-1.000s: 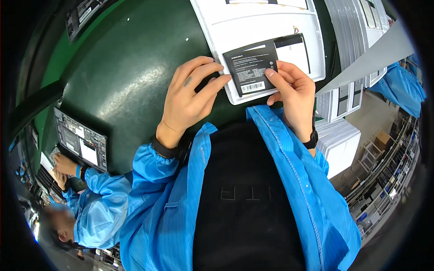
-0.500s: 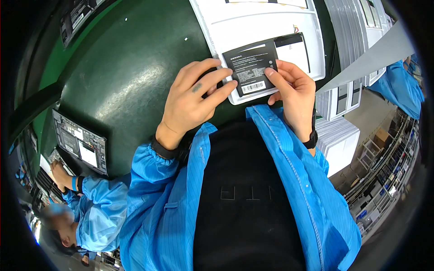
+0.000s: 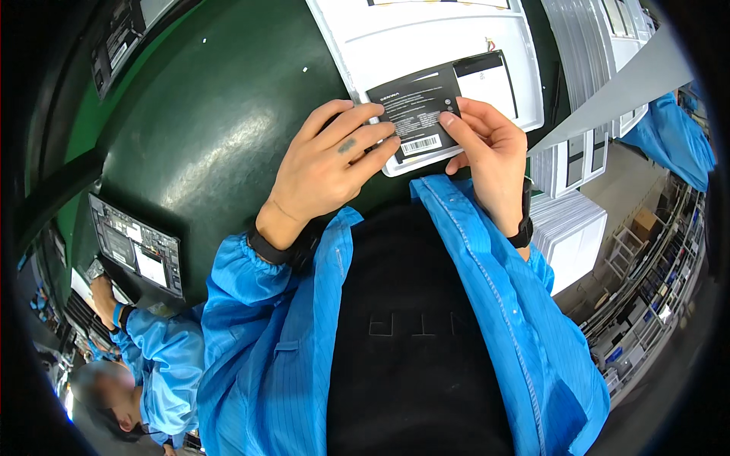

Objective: Assembling electronic tablet/device internal components and applying labels.

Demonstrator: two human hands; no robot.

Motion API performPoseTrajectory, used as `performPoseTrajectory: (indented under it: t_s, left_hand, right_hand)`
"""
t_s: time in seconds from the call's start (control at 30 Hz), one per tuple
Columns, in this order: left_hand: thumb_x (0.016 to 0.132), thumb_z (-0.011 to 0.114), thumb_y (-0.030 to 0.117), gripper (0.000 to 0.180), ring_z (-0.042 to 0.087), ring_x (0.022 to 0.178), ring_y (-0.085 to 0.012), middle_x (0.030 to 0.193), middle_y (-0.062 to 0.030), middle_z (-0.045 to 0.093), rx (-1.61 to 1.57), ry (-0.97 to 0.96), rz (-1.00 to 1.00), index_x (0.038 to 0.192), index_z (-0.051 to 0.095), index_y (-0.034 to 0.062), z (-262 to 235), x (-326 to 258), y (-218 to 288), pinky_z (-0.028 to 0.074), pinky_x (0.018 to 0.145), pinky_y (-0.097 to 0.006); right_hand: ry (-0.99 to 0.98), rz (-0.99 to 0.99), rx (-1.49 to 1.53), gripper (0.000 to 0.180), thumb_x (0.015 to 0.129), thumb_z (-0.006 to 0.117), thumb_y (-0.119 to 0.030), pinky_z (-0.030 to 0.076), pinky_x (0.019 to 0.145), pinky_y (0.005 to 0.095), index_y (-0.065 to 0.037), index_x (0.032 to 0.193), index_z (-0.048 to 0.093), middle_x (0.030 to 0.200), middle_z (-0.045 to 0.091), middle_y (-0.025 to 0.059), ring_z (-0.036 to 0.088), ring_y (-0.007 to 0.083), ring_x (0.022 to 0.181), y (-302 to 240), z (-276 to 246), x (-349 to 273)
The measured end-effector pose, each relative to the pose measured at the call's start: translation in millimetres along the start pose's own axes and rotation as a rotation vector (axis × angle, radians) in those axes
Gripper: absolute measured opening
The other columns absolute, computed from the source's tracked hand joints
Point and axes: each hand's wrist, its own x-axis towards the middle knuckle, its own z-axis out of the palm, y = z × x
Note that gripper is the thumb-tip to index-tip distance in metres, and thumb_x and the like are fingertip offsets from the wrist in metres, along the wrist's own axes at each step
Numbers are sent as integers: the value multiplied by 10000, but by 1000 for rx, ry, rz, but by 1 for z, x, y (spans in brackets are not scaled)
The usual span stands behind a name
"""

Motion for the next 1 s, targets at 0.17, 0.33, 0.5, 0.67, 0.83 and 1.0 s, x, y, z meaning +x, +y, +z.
performPoseTrajectory:
  t_s: [0.17, 0.33, 0.5, 0.67, 0.83, 1.0]
  left_hand:
    - [770, 700, -8, 269, 650, 1166, -240, 1107, -23, 718, -6, -5, -2, 998, 780, 112, 2, 1, -3, 499, 991, -456]
    - [753, 739, 55, 315, 640, 1184, -236, 1159, -16, 701, 70, -65, 22, 1051, 779, 146, -7, 3, -1, 483, 1019, -461]
    - [769, 790, 282, 442, 575, 1300, -262, 1362, -44, 633, 90, -195, 92, 1200, 741, 195, -13, 6, -6, 436, 1112, -484]
    - [824, 676, 652, 746, 378, 1486, -311, 1580, -98, 449, 36, -375, 64, 1423, 593, 216, -8, 16, 0, 288, 1231, -531]
    - [800, 613, 743, 994, 304, 1523, -298, 1612, -139, 386, -34, -475, 191, 1499, 481, 48, 21, 46, 13, 211, 1269, -480]
    - [823, 560, 772, 1047, 327, 1511, -322, 1608, -188, 374, 16, -480, 190, 1504, 436, -13, 10, 54, -2, 252, 1253, -444]
  right_hand:
    - [-1, -25, -65, 318, 926, 736, -62, 492, 468, 190, 78, 1204, 672, 1026, 769, 150, 669, 65, 653, -4, -1, -1]
    - [122, -195, -269, 248, 924, 751, -86, 506, 517, 218, 27, 1143, 735, 954, 778, 118, 658, 63, 650, -6, -7, -1]
    - [252, -745, -613, 215, 876, 776, -84, 575, 798, 313, -61, 1089, 784, 1107, 767, 146, 749, 239, 988, 11, -45, 26]
    - [121, -839, -849, 237, 835, 795, -95, 478, 1035, 387, -77, 1071, 787, 1252, 733, 47, 607, 277, 1300, 30, -53, 27]
    - [131, -850, -826, 229, 838, 773, -61, 484, 1023, 381, -77, 1066, 788, 1249, 732, 61, 615, 282, 1291, 30, -51, 27]
    - [156, -859, -805, 215, 855, 740, -32, 483, 1018, 387, -72, 1061, 785, 1230, 736, 75, 627, 282, 1277, 33, -52, 26]
